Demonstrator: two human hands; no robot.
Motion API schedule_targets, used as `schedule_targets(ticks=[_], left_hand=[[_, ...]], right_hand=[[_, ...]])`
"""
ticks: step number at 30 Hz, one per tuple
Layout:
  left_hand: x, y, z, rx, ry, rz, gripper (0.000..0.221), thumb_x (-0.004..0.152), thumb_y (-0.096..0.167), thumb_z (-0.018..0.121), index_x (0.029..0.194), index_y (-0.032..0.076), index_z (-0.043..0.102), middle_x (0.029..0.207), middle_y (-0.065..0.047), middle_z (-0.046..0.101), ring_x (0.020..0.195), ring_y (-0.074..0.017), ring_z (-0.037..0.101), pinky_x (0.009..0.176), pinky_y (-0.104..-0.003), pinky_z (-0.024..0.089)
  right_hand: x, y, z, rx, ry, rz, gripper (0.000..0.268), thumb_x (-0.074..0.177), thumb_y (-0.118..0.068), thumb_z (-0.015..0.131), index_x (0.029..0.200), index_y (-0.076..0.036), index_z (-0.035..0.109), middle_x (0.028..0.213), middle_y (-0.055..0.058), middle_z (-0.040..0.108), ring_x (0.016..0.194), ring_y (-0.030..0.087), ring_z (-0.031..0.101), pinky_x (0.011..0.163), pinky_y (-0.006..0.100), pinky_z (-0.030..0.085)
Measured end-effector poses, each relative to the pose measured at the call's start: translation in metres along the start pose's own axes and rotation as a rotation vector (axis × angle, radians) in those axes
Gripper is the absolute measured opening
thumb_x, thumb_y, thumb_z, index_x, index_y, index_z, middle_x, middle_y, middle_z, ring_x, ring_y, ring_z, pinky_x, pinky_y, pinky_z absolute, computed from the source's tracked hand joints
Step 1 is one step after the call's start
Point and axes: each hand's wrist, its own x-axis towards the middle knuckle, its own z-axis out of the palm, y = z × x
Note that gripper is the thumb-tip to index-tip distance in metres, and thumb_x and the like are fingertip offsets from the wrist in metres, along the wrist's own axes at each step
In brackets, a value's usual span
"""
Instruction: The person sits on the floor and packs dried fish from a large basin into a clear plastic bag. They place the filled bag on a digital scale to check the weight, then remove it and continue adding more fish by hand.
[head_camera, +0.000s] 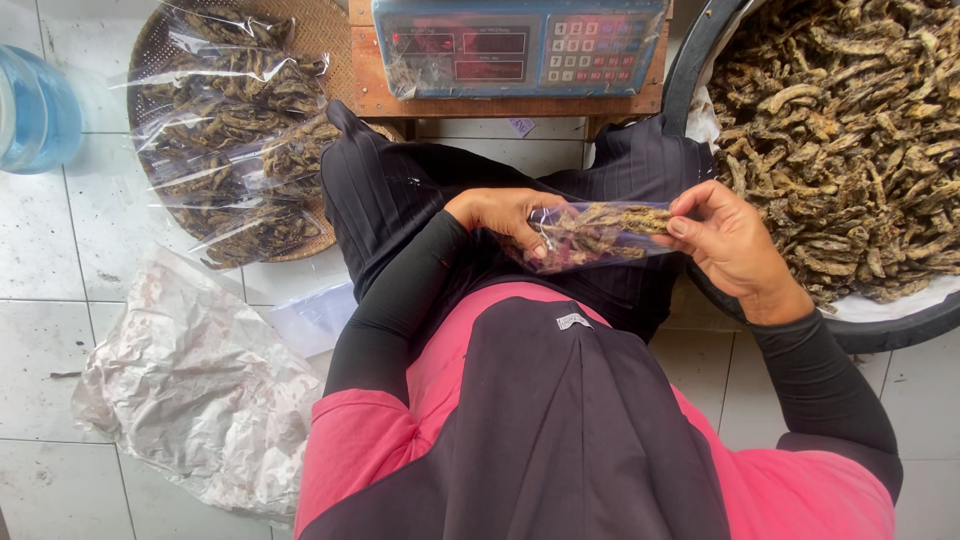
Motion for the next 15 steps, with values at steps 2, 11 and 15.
schedule_targets(ticks=[2, 11, 15], left_hand=[[0.001, 0.0, -0.004, -0.042, 0.026, -0.017, 0.079, 0.076, 0.016, 0.092, 0.145, 0.003, 0.056, 0.126, -0.005, 0.07, 0.115, -0.0132, 0.062, 0.102, -0.028, 0.051], [-0.01, 0.003, -0.009, -0.225, 0.077, -0.01, 0.078, 0.077, 0.01, 0.09, 0.145, 0.0, 0.054, 0.127, -0.005, 0.071, 0.114, -0.0118, 0.064, 0.102, -0.028, 0.052], [-0.012, 0.002, -0.01, -0.245, 0.068, 0.003, 0.077, 0.08, 0.008, 0.087, 0.147, -0.002, 0.052, 0.13, -0.006, 0.068, 0.115, -0.012, 0.063, 0.103, -0.028, 0.052]], right_hand=[[0.001, -0.005, 0.004, -0.087, -0.004, -0.029, 0.013, 0.1, 0.004, 0.064, 0.111, -0.001, 0.059, 0.108, 0.007, 0.065, 0.099, 0.016, 0.071, 0.092, 0.034, 0.062], [0.032, -0.042, 0.036, -0.97, 0.078, -0.012, 0.015, 0.097, -0.006, 0.072, 0.109, 0.001, 0.069, 0.099, 0.009, 0.075, 0.089, 0.013, 0.073, 0.078, 0.026, 0.057], [0.04, -0.048, 0.039, -0.938, -0.101, -0.027, 0.02, 0.092, -0.008, 0.073, 0.11, 0.0, 0.069, 0.099, 0.006, 0.075, 0.09, 0.01, 0.072, 0.076, 0.024, 0.057]])
